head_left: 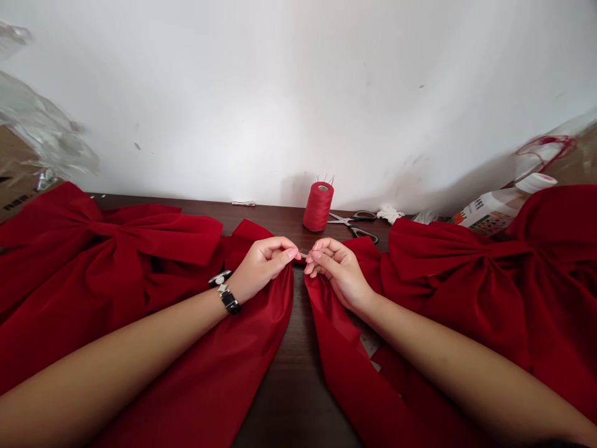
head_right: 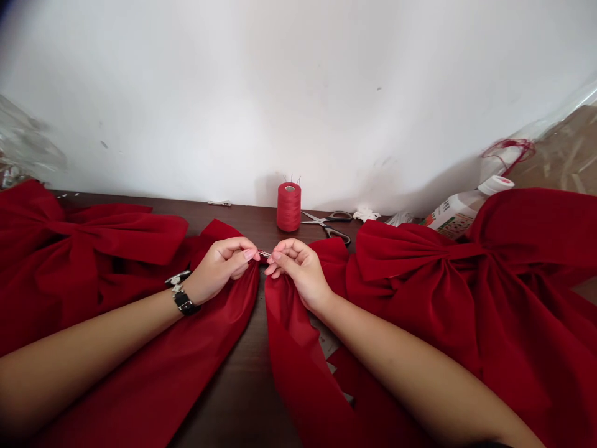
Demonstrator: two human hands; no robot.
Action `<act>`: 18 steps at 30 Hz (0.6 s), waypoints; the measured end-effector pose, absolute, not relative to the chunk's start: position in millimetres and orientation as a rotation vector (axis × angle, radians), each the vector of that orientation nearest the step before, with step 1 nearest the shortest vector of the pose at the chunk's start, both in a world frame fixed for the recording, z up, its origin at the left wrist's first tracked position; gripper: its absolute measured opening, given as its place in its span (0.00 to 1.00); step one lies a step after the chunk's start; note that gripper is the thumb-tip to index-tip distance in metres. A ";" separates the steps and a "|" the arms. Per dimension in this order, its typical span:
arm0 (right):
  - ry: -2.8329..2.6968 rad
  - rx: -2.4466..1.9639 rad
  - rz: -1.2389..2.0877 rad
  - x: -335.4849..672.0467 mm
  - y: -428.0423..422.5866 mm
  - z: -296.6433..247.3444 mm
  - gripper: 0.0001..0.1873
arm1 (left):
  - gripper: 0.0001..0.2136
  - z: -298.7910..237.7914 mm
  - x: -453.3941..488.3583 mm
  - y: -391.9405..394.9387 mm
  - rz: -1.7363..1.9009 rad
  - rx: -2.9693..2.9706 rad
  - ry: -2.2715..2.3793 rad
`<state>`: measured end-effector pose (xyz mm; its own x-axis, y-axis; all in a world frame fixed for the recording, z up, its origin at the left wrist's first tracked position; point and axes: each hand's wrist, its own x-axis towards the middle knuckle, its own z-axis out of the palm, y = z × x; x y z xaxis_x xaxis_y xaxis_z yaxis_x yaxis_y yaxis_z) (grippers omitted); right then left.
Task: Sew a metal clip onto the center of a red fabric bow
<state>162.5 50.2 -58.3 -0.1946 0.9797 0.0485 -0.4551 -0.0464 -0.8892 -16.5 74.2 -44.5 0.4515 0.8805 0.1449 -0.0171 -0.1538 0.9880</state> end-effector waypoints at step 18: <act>-0.995 -0.791 1.551 161.5 50.3 -57.4 0.15 | 0.14 -31.8 -12.7 69.7 0.961 1.567 0.903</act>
<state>161.5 50.3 -57.4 -0.1995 0.9798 0.0169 -0.4236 -0.0707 -0.9031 -12.7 69.7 -31.8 0.3951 0.9090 0.1325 0.0757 -0.1760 0.9815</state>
